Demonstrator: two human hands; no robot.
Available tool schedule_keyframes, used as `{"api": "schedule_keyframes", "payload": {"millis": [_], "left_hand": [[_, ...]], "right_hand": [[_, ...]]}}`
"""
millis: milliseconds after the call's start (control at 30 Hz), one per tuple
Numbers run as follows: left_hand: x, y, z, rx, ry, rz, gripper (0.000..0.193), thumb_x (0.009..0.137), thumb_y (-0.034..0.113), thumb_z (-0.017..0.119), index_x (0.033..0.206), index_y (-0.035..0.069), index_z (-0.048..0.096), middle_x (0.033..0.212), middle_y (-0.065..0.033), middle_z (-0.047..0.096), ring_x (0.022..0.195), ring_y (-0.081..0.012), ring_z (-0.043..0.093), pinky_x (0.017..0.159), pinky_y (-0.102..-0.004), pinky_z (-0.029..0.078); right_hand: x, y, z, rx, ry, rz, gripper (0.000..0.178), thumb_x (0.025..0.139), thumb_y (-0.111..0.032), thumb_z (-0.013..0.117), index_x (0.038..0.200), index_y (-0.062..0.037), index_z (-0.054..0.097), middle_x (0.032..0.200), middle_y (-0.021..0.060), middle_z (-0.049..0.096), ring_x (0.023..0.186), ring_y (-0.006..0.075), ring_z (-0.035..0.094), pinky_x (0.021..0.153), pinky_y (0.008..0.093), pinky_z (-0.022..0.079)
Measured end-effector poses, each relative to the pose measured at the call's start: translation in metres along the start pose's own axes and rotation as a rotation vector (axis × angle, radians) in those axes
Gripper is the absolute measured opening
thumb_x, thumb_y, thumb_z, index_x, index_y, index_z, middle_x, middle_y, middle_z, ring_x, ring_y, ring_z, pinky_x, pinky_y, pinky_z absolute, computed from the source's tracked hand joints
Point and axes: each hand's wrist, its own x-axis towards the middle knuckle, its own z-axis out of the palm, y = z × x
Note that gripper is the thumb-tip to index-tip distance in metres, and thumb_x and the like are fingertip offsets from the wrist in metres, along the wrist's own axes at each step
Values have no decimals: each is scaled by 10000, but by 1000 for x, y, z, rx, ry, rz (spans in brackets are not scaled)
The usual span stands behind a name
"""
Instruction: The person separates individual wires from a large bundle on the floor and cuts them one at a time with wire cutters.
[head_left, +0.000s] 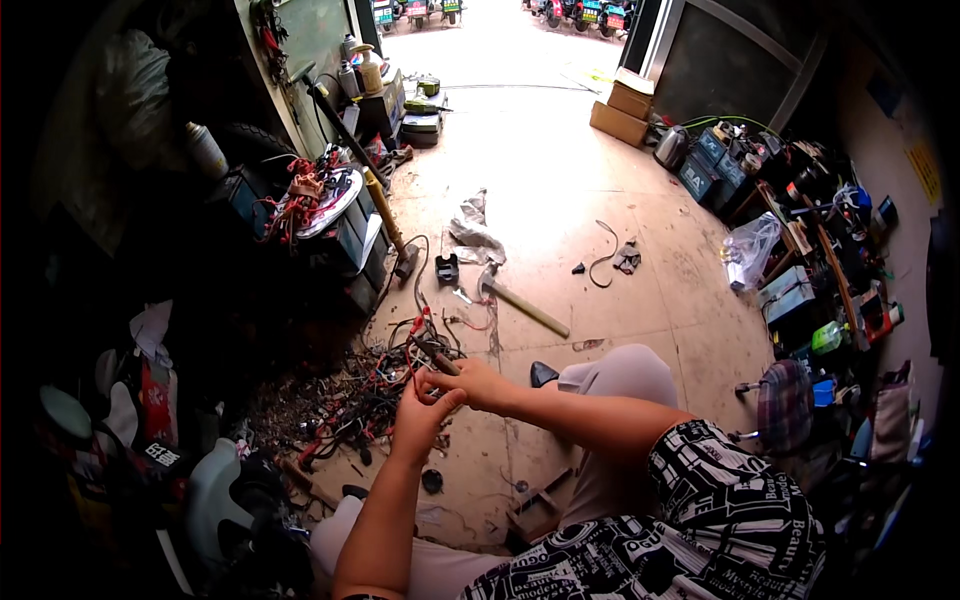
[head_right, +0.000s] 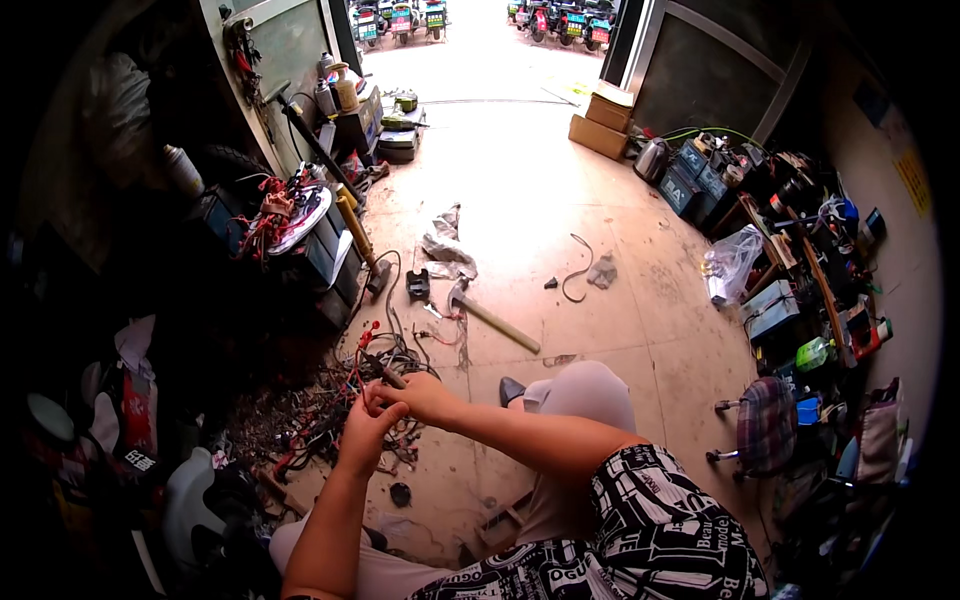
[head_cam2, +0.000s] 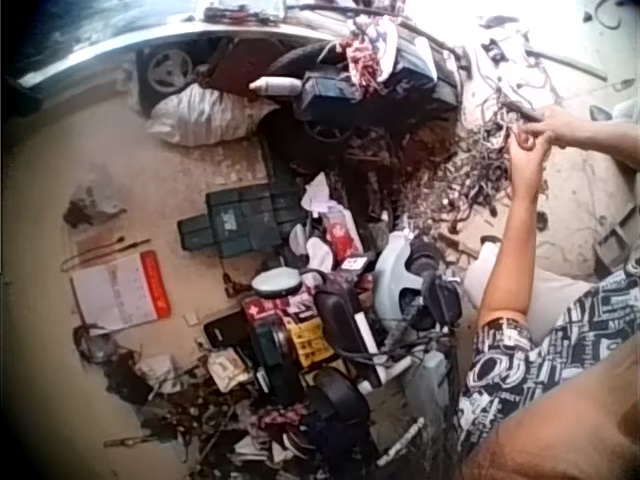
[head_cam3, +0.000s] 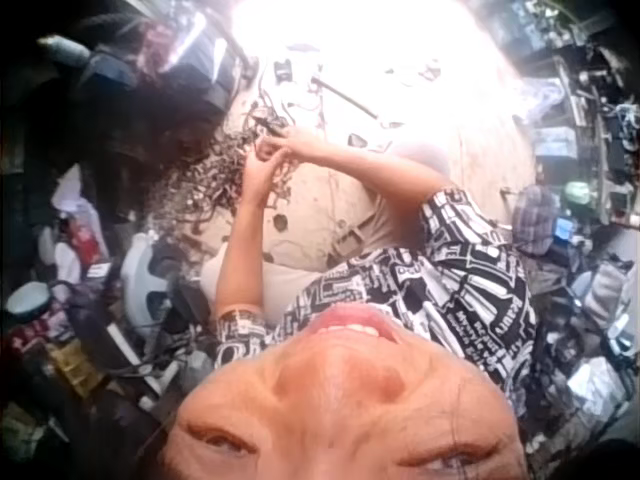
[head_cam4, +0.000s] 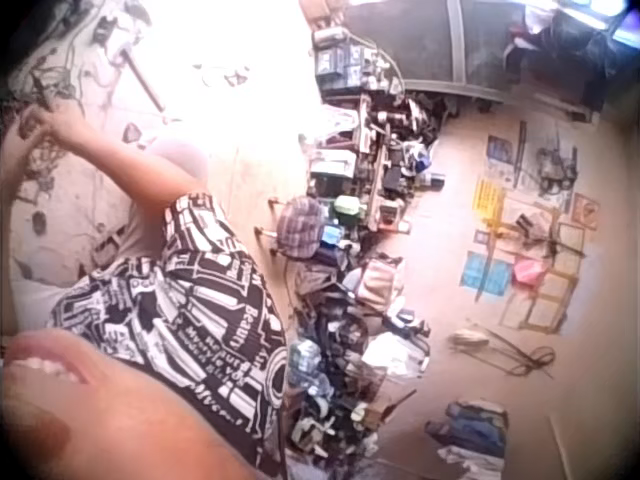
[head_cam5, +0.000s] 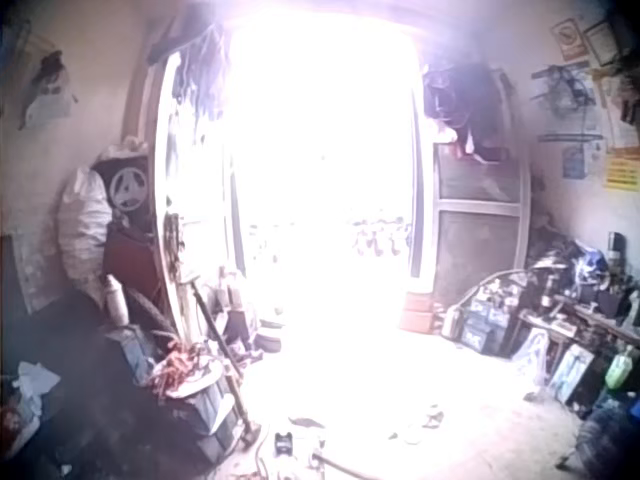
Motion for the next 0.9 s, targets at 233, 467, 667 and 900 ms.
{"api": "schedule_keyframes", "payload": {"millis": [233,467,667,900], "left_hand": [[-8,0,7,-177,-56,34,653,708,278,821,1196,8,483,952,-19,594,856,-96,545,746,-249,452],[-7,-14,12,84,27,32,593,756,256,788,1189,-8,480,1056,-60,579,959,-133,538,837,-277,444],[-16,-39,7,184,217,217,595,730,306,798,1125,-42,520,1006,-150,626,943,-221,597,825,-330,472],[-19,-22,-9,90,17,72,572,785,231,768,1227,29,468,1016,-24,568,858,-77,528,740,-228,447]], "right_hand": [[3,-28,14,46,-78,368,571,771,-594,603,726,-31,688,648,112,647,628,205,637,627,328,491],[5,-19,18,169,-33,404,421,828,-430,632,769,-15,675,631,69,631,560,152,586,542,315,452],[2,-10,29,97,-118,332,335,864,-329,605,815,-4,668,621,74,628,549,137,586,523,307,453],[3,-10,33,16,-154,398,300,847,-348,584,894,-78,707,739,104,673,671,198,638,638,310,485]]}}
